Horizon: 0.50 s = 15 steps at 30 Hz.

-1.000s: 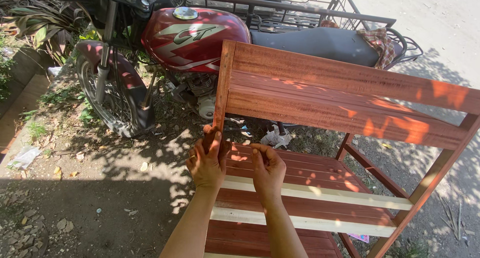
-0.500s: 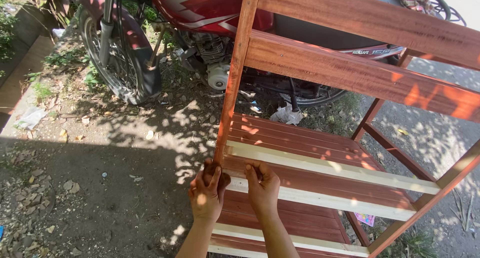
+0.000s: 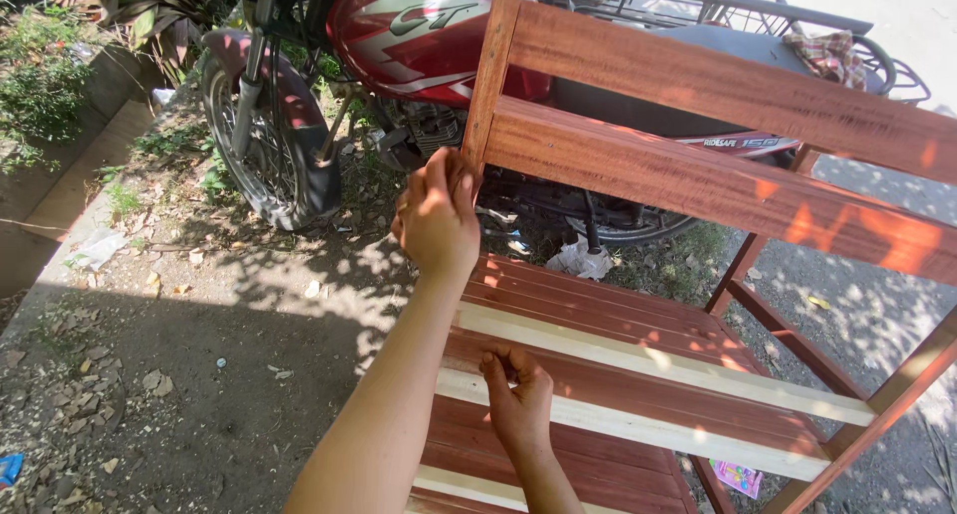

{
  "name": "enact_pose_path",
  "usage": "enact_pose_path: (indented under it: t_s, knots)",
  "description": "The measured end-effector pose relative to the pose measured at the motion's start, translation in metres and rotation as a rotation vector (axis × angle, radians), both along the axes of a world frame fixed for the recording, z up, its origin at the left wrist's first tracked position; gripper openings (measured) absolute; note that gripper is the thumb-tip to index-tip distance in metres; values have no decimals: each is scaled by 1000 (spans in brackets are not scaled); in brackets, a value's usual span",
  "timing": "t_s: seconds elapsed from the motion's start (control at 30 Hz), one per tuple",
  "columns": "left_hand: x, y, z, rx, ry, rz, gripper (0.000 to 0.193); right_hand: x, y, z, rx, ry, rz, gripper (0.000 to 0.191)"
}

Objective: The person dips a cloth into a bowl of reddish wood stain and wipes it onto a wooden rack, coating the top rails, side rails, legs and lower shelves. They work around the rack, re-wetting the cloth and covering bare wood sections one area at a time.

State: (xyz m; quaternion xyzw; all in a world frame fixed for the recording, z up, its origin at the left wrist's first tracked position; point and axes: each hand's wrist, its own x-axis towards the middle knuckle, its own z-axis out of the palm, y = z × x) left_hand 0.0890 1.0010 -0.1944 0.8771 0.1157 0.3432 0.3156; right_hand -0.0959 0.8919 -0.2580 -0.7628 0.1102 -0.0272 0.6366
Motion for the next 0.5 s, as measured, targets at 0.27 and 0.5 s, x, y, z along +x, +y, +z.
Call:
enact_pose_path:
  t_s: [0.27, 0.5]
  knots:
    - [26, -2, 15, 64, 84, -36, 44, 45, -26, 28, 153, -275, -48, 18]
    - [-11, 15, -95, 135, 81, -11, 39, 41, -14, 7, 162, -124, -56, 19]
